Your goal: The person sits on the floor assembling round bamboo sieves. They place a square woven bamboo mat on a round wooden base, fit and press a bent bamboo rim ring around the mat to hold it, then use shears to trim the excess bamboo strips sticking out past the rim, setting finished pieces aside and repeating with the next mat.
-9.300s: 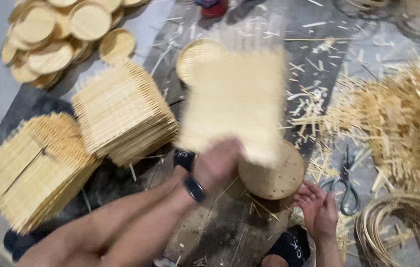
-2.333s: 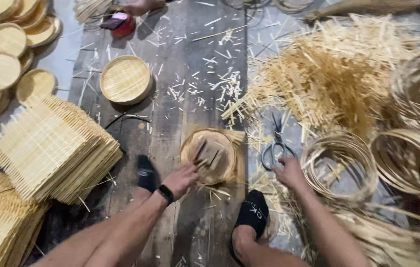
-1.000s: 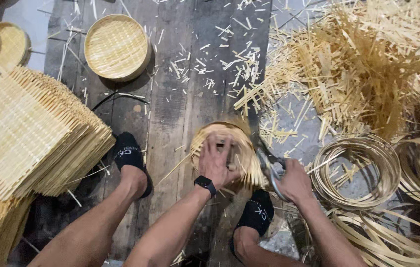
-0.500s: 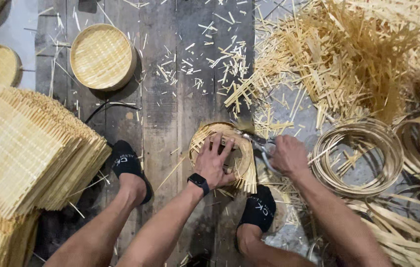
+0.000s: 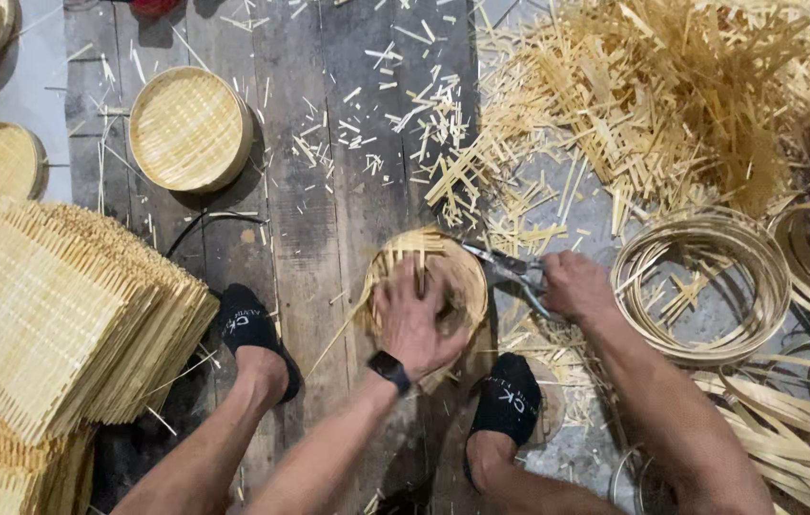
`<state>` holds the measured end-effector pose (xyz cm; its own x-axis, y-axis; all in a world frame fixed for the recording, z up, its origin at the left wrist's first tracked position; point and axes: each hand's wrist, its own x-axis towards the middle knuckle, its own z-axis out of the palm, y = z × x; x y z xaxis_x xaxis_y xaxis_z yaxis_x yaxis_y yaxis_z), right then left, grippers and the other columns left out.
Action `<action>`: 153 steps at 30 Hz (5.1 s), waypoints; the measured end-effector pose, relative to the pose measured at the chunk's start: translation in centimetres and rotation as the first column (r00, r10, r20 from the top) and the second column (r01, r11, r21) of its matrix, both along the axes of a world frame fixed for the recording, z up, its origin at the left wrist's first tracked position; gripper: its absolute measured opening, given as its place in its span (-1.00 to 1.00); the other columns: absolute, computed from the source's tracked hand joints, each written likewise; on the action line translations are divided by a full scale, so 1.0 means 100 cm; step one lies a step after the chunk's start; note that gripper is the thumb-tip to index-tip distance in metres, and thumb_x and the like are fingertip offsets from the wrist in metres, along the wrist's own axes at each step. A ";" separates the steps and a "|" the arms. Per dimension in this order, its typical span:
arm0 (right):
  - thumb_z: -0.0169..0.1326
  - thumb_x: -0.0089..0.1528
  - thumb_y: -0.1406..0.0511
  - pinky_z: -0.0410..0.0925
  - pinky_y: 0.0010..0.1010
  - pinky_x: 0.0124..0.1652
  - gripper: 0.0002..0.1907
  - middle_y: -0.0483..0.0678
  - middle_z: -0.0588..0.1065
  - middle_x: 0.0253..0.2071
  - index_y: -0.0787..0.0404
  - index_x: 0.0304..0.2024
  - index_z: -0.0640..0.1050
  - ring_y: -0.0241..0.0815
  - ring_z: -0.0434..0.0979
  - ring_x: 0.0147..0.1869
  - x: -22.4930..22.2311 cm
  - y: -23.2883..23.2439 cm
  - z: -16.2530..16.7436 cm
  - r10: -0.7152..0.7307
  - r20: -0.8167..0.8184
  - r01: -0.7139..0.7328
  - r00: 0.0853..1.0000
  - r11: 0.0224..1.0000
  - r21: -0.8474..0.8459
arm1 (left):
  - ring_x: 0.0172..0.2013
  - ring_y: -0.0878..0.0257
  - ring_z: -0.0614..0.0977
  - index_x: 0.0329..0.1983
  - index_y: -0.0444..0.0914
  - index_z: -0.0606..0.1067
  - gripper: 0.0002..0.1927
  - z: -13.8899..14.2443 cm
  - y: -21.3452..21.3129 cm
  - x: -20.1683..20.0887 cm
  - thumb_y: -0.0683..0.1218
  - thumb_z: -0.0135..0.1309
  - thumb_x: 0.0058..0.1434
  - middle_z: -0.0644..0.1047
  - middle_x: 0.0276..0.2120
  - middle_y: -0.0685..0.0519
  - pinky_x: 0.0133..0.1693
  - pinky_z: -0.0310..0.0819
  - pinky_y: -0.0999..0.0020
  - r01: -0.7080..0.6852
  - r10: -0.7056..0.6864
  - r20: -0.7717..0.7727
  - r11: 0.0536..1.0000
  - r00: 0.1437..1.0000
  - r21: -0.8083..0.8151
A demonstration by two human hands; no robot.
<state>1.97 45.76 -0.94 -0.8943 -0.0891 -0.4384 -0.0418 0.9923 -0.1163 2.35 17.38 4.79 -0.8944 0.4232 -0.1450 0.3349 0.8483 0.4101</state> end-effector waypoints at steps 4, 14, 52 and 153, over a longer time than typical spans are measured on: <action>0.10 0.17 -0.03 0.42 -0.10 0.00 -0.45 0.15 0.47 -0.13 0.29 -0.06 0.48 0.06 0.50 -0.01 -0.002 -0.006 0.004 0.001 -0.032 0.000 0.999 0.999 0.039 | 0.29 -0.23 0.19 0.48 -0.30 0.14 0.08 -0.013 0.041 0.018 0.24 0.29 -0.01 0.24 0.29 -0.24 0.23 -0.17 -0.43 -0.417 0.419 -0.048 0.908 0.907 0.045; 0.01 0.25 0.11 0.42 -0.11 0.04 -0.59 0.11 0.50 -0.02 0.18 0.07 0.50 0.05 0.49 0.10 -0.016 -0.002 -0.003 0.037 -0.011 -0.036 0.999 0.998 0.042 | 0.29 -0.16 0.26 0.45 -0.27 0.23 0.00 -0.017 0.009 0.017 0.05 0.26 -0.11 0.33 0.25 -0.15 0.27 -0.11 -0.34 0.007 0.022 -0.144 0.981 0.989 0.194; 0.13 0.20 0.30 0.48 -0.24 -0.02 -0.73 0.08 0.51 -0.15 0.25 -0.06 0.59 -0.03 0.57 -0.01 -0.017 -0.002 -0.025 0.251 -0.153 -0.220 0.956 0.956 0.196 | 0.29 -0.23 0.27 0.42 -0.25 0.23 0.21 -0.008 -0.022 -0.013 0.01 0.51 -0.37 0.32 0.26 -0.19 0.31 0.13 -0.16 0.111 -0.127 0.072 0.975 0.989 0.193; 0.32 0.21 0.04 0.44 -0.13 0.15 -0.37 0.21 0.52 0.00 0.38 0.11 0.52 0.07 0.53 0.14 0.015 -0.021 -0.047 -0.480 0.100 0.488 0.872 0.831 -0.268 | -0.29 0.10 0.68 -0.16 -0.10 0.72 -0.69 -0.122 -0.053 -0.074 0.15 0.28 0.15 0.69 -0.35 -0.05 -0.14 0.53 0.19 -0.504 0.429 0.353 0.850 0.832 0.155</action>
